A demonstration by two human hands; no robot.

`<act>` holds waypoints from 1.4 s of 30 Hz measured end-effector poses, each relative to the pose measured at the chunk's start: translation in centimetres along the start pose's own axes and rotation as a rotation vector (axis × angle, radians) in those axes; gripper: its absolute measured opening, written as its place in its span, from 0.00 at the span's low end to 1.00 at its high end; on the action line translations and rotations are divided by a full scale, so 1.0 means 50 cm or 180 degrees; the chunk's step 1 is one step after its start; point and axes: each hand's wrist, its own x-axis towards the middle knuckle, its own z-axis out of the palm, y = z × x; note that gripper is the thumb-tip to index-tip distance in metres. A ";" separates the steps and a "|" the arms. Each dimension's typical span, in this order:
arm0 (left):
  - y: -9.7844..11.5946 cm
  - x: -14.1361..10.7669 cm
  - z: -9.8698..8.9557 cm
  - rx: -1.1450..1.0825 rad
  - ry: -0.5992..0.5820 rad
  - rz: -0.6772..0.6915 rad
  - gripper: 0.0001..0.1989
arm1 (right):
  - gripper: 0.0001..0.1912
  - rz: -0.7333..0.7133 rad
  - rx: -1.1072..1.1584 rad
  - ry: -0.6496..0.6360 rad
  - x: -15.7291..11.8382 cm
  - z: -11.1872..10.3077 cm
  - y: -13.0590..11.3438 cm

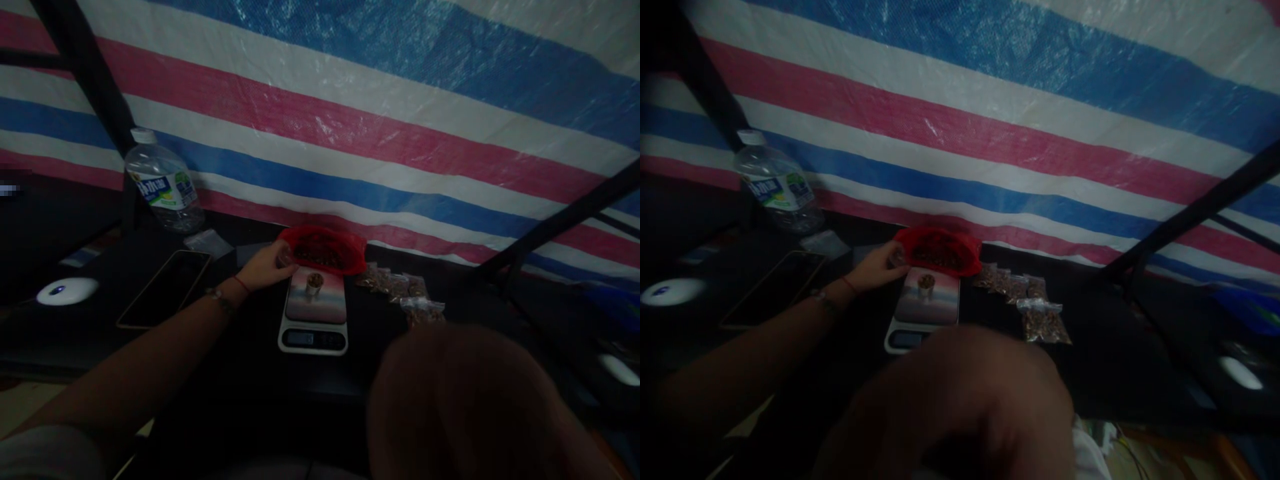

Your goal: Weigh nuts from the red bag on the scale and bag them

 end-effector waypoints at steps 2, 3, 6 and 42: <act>0.002 -0.001 -0.002 -0.0067 0.0149 0.0118 0.20 | 0.14 -0.0110 -0.0304 -0.0231 0.093 -0.018 0.023; 0.003 -0.001 -0.002 -0.0055 0.0242 0.0150 0.20 | 0.13 -0.0094 -0.0544 -0.0269 0.139 -0.031 0.043; 0.007 -0.002 0.000 0.0107 0.0554 0.0137 0.23 | 0.07 -0.0174 -0.1383 -0.0352 0.247 -0.069 0.129; -0.007 0.011 0.031 -0.0777 0.0364 0.0187 0.29 | 0.20 0.0336 -0.2475 0.0090 0.182 -0.174 0.381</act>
